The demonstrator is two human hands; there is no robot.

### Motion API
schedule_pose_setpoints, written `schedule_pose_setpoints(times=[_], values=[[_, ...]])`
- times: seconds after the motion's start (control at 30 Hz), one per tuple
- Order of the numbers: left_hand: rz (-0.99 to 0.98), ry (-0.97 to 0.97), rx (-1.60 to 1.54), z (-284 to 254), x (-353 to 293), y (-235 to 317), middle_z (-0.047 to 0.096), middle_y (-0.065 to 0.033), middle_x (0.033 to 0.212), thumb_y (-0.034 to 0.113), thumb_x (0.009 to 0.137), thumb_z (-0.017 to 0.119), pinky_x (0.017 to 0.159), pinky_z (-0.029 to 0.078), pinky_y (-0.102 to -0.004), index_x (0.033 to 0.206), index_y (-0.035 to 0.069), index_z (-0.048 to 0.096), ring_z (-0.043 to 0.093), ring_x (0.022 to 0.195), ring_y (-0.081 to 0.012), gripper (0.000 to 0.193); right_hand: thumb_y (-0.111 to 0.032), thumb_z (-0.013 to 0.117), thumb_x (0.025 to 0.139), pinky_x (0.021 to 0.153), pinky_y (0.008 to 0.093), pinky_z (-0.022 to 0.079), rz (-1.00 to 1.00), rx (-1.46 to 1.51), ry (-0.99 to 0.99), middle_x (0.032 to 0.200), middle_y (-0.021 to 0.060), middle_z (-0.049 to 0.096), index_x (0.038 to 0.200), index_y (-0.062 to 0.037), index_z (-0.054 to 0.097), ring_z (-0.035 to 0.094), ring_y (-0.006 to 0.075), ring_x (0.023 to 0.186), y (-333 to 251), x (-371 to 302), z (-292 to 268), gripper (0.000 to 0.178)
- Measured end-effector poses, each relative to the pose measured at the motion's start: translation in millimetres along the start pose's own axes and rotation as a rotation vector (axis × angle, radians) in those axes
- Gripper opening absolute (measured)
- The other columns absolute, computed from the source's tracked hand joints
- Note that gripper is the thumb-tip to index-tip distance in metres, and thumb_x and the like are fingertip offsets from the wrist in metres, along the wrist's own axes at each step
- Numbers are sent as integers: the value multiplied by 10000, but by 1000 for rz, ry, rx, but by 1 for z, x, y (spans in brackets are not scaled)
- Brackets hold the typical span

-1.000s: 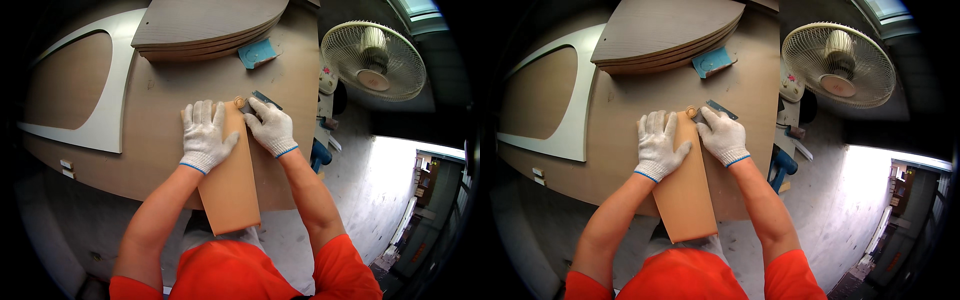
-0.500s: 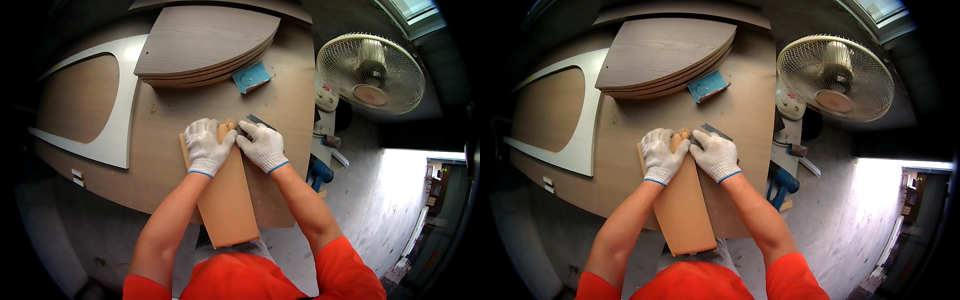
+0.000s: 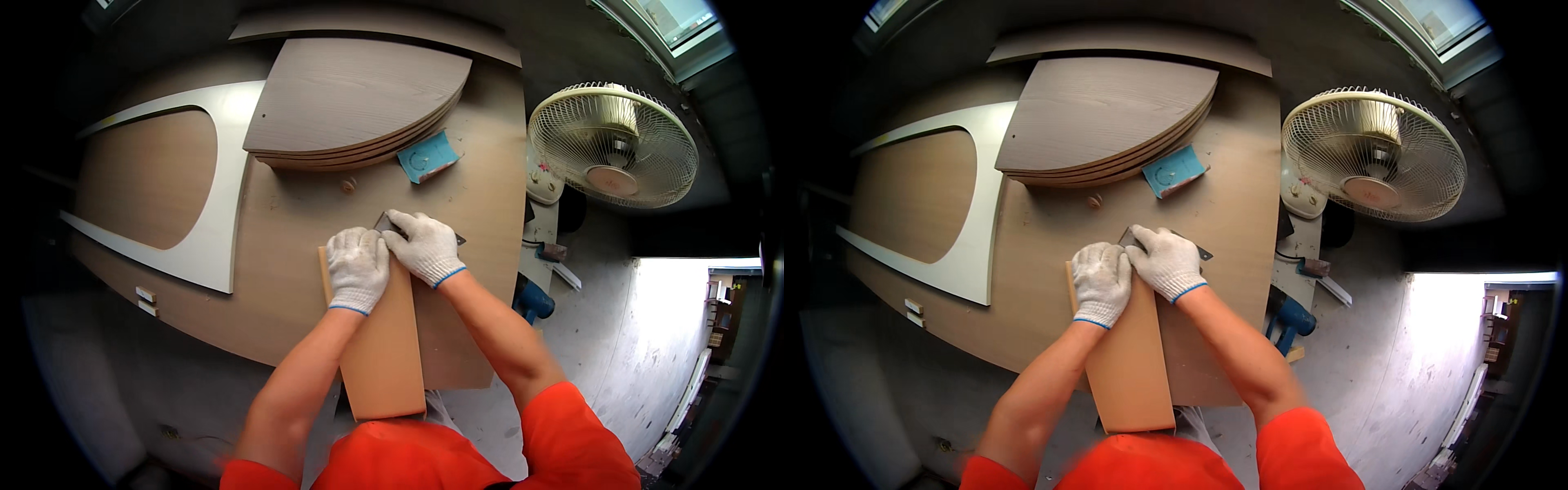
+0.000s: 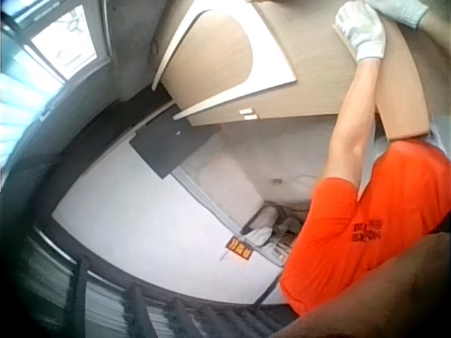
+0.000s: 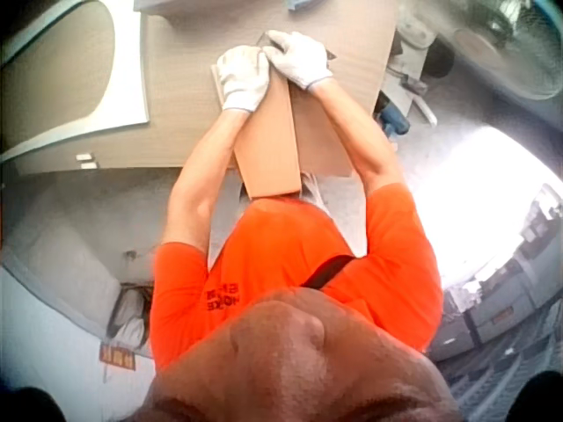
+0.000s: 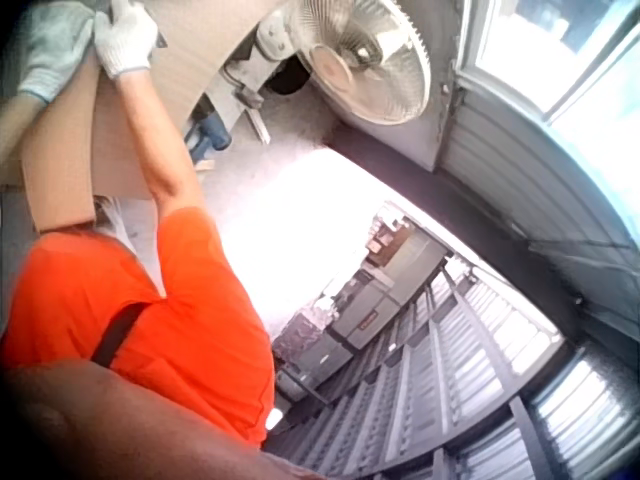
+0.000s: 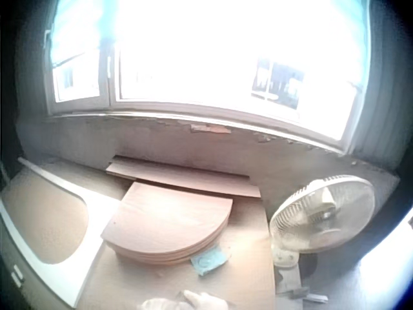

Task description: The person assembles a wooden shelf by applying heat to the edges of a wooden board and attaching small wooden blocks. They use a heat gun to soften the material and a utility knife to trim excess pieces. The person works on a workbench in a workshop environment.

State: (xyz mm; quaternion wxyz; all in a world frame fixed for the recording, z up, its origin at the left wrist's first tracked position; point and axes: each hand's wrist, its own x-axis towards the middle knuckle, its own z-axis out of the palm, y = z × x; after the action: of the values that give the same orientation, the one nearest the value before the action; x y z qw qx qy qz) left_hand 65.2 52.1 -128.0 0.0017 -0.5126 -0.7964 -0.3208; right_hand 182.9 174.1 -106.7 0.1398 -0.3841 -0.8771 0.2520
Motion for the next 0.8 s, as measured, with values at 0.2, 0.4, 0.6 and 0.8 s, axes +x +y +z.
schedule_pose_setpoints(times=[0.2,0.4,0.6,0.8], values=[[-18,-80,27,-11,1,4,690,-113,1154,411,827,854,1078,438,-521,1083,87,740,616,1175,-355,428,-319,814,942,889,406,617,472,316,220,1074,184,796,1400,-68,736,777,283,913,2,-30,-9,528],[-108,-174,61,-14,7,11,683,-100,1143,508,841,843,1109,413,-498,1055,87,758,595,1193,-325,480,-284,826,935,889,379,625,482,237,104,1146,194,795,1425,-32,713,786,276,929,-18,-155,-22,563],[-35,-37,121,2,8,-1,728,-78,1109,414,947,763,1067,452,-482,988,131,788,638,1148,-309,287,-320,791,961,741,451,619,549,200,-24,986,161,747,1416,-117,722,768,354,831,-62,-301,-29,502],[26,13,152,12,6,-13,762,-60,1112,312,1012,683,1023,488,-483,1014,161,799,670,1124,-314,191,-311,807,947,684,471,615,500,88,22,944,169,736,1399,-131,738,757,358,788,-87,-369,-13,492]])
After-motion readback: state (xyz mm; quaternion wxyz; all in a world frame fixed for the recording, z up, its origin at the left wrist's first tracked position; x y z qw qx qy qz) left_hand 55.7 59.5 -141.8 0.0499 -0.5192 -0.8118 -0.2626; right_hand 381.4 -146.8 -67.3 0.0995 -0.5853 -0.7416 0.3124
